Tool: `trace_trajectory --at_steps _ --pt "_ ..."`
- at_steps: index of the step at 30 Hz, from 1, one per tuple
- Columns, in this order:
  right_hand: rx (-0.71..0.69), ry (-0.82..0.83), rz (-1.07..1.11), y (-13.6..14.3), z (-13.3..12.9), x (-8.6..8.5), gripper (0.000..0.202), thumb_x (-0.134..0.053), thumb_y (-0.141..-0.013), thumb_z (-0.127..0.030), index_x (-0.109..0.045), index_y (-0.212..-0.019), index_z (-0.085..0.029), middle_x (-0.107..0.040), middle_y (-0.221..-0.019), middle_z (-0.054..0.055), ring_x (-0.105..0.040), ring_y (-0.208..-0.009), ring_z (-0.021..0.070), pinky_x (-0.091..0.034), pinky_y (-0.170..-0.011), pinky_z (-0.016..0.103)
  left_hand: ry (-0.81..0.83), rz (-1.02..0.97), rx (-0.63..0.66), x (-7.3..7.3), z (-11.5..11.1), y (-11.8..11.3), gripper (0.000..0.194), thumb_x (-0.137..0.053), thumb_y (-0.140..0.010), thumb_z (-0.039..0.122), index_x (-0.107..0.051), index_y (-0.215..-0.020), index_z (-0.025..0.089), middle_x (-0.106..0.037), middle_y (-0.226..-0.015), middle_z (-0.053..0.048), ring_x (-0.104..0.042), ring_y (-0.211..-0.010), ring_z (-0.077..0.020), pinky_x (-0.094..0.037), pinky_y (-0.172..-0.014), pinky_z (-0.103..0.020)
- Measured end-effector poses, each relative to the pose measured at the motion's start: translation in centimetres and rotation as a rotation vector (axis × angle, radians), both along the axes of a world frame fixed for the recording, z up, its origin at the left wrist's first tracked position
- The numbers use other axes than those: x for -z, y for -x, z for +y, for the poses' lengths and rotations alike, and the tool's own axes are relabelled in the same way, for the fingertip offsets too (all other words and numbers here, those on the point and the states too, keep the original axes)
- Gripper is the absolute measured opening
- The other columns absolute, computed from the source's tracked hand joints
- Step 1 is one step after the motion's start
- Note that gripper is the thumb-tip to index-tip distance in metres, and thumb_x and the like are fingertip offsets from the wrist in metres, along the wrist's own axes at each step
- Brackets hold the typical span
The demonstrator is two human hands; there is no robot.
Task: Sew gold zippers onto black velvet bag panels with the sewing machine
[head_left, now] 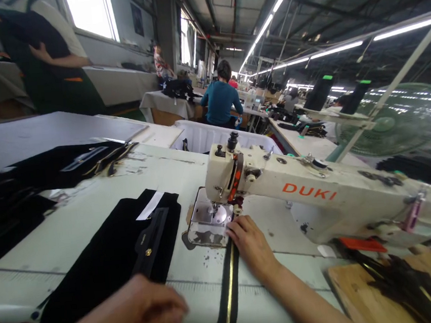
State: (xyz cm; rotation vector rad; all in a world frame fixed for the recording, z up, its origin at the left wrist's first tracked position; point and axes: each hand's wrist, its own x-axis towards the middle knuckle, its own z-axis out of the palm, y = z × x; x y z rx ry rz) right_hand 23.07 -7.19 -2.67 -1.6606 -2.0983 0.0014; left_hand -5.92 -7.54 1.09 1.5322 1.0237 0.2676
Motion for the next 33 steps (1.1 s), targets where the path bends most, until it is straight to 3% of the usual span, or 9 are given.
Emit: trace_trajectory --at_steps 3,6,9,12,15,18,22,27,33 --pt "-0.111 -0.036 -0.007 0.5 0.0 0.2 0.028 -0.053 -0.098 -0.007 -0.065 -0.121 -0.019 -0.067 -0.114 0.011 -0.063 -0.108 0.0261 -0.057 -0.095 0.041 -0.793 0.250 0.054 -1.2 9.5 1.6 0.053 -0.048 -0.095 0.064 -0.071 -0.122 0.025 -0.075 -0.113 -0.010 -0.070 -0.104 -0.0310 -0.052 -0.096 -0.044" --pt "-0.232 -0.052 -0.016 1.2 -0.2 -0.3 0.035 -0.051 -0.098 -0.007 -0.058 -0.130 -0.018 -0.067 -0.120 0.011 -0.062 -0.113 0.0252 -0.056 -0.100 0.041 -0.904 0.259 0.079 -0.8 17.1 1.5 0.072 -0.060 -0.084 0.069 -0.063 -0.134 0.019 -0.055 -0.147 -0.017 -0.045 -0.137 -0.0397 -0.030 -0.117 -0.055" --pt "-0.274 -0.004 -0.013 1.3 -0.5 -1.1 0.030 -0.052 -0.100 -0.014 -0.059 -0.129 -0.019 -0.066 -0.124 0.011 -0.061 -0.117 0.0258 -0.054 -0.104 0.044 -0.849 0.200 0.180 0.3 19.4 0.6 0.055 -0.068 -0.081 0.062 -0.071 -0.119 0.022 -0.069 -0.122 -0.011 -0.059 -0.117 -0.0335 -0.042 -0.107 -0.045" --pt "-0.247 0.015 0.008 0.8 -0.8 -1.3 0.033 -0.053 -0.100 -0.019 -0.059 -0.132 -0.021 -0.063 -0.133 0.011 -0.058 -0.123 0.0260 -0.051 -0.108 0.047 -0.784 0.119 0.197 1.0 18.2 -0.8 0.036 -0.067 -0.085 0.056 -0.075 -0.092 0.022 -0.070 -0.088 -0.005 -0.063 -0.091 -0.0272 -0.049 -0.088 -0.035" --pt "-0.202 0.015 0.015 0.7 -1.0 -1.1 0.035 -0.054 -0.099 -0.019 -0.059 -0.134 -0.021 -0.060 -0.137 0.012 -0.055 -0.127 0.0275 -0.048 -0.111 0.049 -0.698 0.021 0.186 1.1 16.2 -3.0 0.035 -0.060 -0.093 0.053 -0.074 -0.092 0.021 -0.073 -0.087 -0.004 -0.067 -0.085 -0.0251 -0.052 -0.080 -0.031" --pt "-0.192 0.016 0.002 0.8 -1.1 -0.9 0.037 -0.055 -0.098 -0.017 -0.059 -0.134 -0.019 -0.062 -0.135 0.012 -0.054 -0.128 0.0289 -0.045 -0.114 0.051 -0.665 -0.032 0.178 1.1 14.1 -5.4 0.033 -0.062 -0.094 0.049 -0.073 -0.108 0.022 -0.075 -0.103 -0.006 -0.069 -0.098 -0.0277 -0.054 -0.090 -0.036" --pt "-0.207 -0.010 -0.012 0.8 -1.1 -0.7 0.042 -0.054 -0.097 -0.015 -0.057 -0.139 -0.018 -0.061 -0.140 0.011 -0.051 -0.134 0.0294 -0.040 -0.119 0.052 -0.858 0.025 0.109 2.4 10.1 -6.5 0.051 -0.069 -0.090 0.037 -0.059 -0.140 0.027 -0.058 -0.144 -0.009 -0.049 -0.136 -0.0338 -0.031 -0.121 -0.053" --pt "-0.206 -0.066 -0.053 0.7 -1.1 0.1 0.041 -0.051 -0.098 -0.016 -0.056 -0.139 -0.013 -0.061 -0.142 0.012 -0.054 -0.135 0.0279 -0.039 -0.121 0.050 -0.996 0.142 0.262 5.1 5.4 -5.1 0.065 -0.059 -0.099 0.045 -0.036 -0.159 0.033 -0.038 -0.163 -0.007 -0.036 -0.148 -0.0385 -0.040 -0.117 -0.055" --pt "-0.135 -0.104 -0.082 1.0 -1.3 0.7 0.039 -0.051 -0.099 -0.019 -0.057 -0.137 -0.014 -0.061 -0.144 0.011 -0.053 -0.137 0.0264 -0.042 -0.120 0.048 -1.019 0.138 0.443 3.4 6.3 -4.0 0.069 -0.063 -0.096 0.043 -0.033 -0.159 0.037 -0.036 -0.163 -0.006 -0.031 -0.148 -0.0437 -0.031 -0.117 -0.066"
